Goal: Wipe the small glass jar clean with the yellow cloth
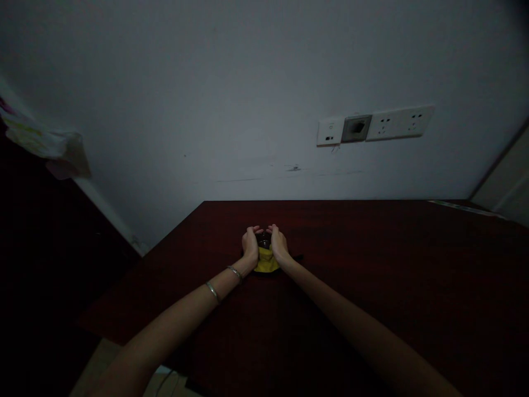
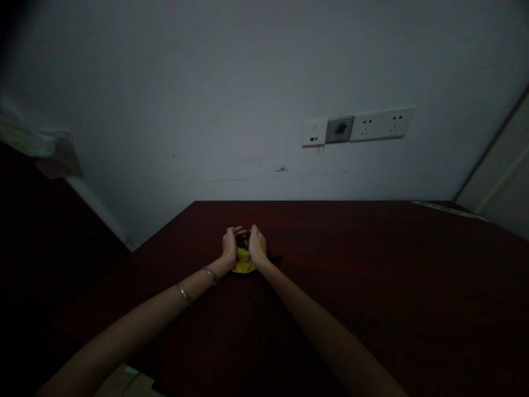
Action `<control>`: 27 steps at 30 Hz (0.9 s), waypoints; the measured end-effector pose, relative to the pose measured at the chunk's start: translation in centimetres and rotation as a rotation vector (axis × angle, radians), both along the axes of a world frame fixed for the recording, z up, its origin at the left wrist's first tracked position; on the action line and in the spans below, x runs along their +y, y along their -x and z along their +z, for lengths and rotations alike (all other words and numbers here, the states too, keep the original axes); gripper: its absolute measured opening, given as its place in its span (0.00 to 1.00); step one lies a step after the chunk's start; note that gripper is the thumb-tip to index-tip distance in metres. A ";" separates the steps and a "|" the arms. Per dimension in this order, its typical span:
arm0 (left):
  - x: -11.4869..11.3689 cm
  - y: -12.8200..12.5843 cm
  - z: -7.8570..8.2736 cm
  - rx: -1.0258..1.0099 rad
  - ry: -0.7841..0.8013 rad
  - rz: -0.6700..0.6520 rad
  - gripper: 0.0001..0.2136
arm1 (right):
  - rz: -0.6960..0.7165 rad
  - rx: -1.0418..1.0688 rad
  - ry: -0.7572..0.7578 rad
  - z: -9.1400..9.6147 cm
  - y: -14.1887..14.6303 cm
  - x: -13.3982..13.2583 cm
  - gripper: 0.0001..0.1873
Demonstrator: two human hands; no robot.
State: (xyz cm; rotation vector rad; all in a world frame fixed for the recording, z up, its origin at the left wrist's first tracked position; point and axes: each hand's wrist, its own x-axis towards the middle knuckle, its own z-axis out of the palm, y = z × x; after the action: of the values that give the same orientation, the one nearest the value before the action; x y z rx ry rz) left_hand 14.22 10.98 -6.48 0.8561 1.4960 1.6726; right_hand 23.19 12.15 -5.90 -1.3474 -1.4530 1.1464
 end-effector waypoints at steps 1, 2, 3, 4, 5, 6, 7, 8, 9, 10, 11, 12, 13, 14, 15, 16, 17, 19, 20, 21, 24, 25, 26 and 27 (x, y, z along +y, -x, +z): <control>0.0 -0.1 0.1 -0.004 -0.002 0.010 0.20 | -0.006 0.009 -0.003 0.1 0.0 -0.1 0.32; 0.0 -0.3 0.1 -0.010 -0.004 0.020 0.20 | -0.013 0.020 -0.007 0.1 -0.1 -0.3 0.32; 0.0 -0.4 0.2 -0.016 -0.007 0.029 0.20 | -0.021 0.034 -0.010 0.1 -0.1 -0.4 0.32; 0.0 -0.5 0.3 -0.023 -0.009 0.038 0.20 | -0.030 0.051 -0.012 0.2 -0.1 -0.6 0.32; -0.1 -0.7 0.4 -0.031 -0.012 0.045 0.20 | -0.041 0.069 -0.015 0.2 -0.2 -0.7 0.31; -0.2 -0.8 0.5 -0.041 -0.016 0.052 0.20 | -0.053 0.089 -0.017 0.2 -0.2 -0.8 0.31; -0.3 -1.0 0.6 -0.053 -0.019 0.056 0.20 | -0.066 0.108 -0.020 0.2 -0.3 -1.0 0.31; -0.5 -1.2 0.7 -0.066 -0.023 0.059 0.20 | -0.080 0.128 -0.023 0.2 -0.4 -1.1 0.31; -0.7 -1.5 0.8 -0.079 -0.025 0.059 0.20 | -0.093 0.149 -0.025 0.3 -0.6 -1.3 0.31; -0.9 -1.9 0.9 -0.094 -0.027 0.058 0.20 | -0.106 0.170 -0.027 0.3 -0.9 -1.4 0.31; -1.1 -2.4 1.0 -0.109 -0.028 0.054 0.20 | -0.118 0.190 -0.029 0.3 -1.3 -1.5 0.30; -1.3 -3.0 1.1 -0.125 -0.028 0.046 0.20 | -0.131 0.210 -0.030 0.4 -1.9 -1.6 0.30; -1.6 -3.8 1.3 -0.141 -0.030 0.036 0.19 | -0.145 0.229 -0.032 0.4 -2.6 -1.7 0.29; -1.8 -4.7 1.5 -0.157 -0.032 0.024 0.19 | -0.160 0.248 -0.034 0.5 -3.5 -1.7 0.29; -1.9 -5.7 1.7 -0.171 -0.035 0.009 0.19 | -0.177 0.265 -0.037 0.5 -4.5 -1.8 0.28; -2.1 -6.8 2.0 -0.186 -0.040 -0.009 0.19 | -0.195 0.282 -0.040 0.6 -5.7 -1.8 0.28; -2.2 -8.0 2.3 -0.200 -0.047 -0.031 0.19 | -0.212 0.299 -0.042 0.6 -6.9 -1.9 0.28; -2.3 -10.5 3.0 -0.232 -0.064 -0.084 0.18 | -0.245 0.330 -0.044 0.8 -9.5 -2.0 0.28; -2.4 -11.8 3.2 -0.248 -0.073 -0.113 0.18 | -0.261 0.343 -0.045 0.8 -10.9 -2.1 0.28; -2.4 -13.1 3.5 -0.263 -0.080 -0.138 0.17 | -0.276 0.355 -0.048 0.9 -12.3 -2.2 0.28; -2.5 -16.7 3.7 -0.291 -0.081 -0.193 0.17 | -0.324 0.381 -0.061 1.1 -16.1 -2.7 0.28; -2.6 -17.8 3.7 -0.298 -0.078 -0.207 0.17 | -0.338 0.385 -0.064 1.2 -17.2 -2.9 0.28; -2.6 -18.8 3.5 -0.303 -0.077 -0.222 0.17 | -0.351 0.388 -0.065 1.2 -18.3 -3.2 0.28; -2.7 -19.7 3.4 -0.307 -0.075 -0.237 0.17 | -0.363 0.389 -0.065 1.2 -19.2 -3.4 0.27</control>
State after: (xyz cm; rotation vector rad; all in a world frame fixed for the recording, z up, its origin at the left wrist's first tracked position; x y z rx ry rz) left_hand 33.90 8.33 -3.12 0.7440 1.0868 1.6067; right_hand 42.38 8.77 -4.72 -1.2004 -0.9160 1.0399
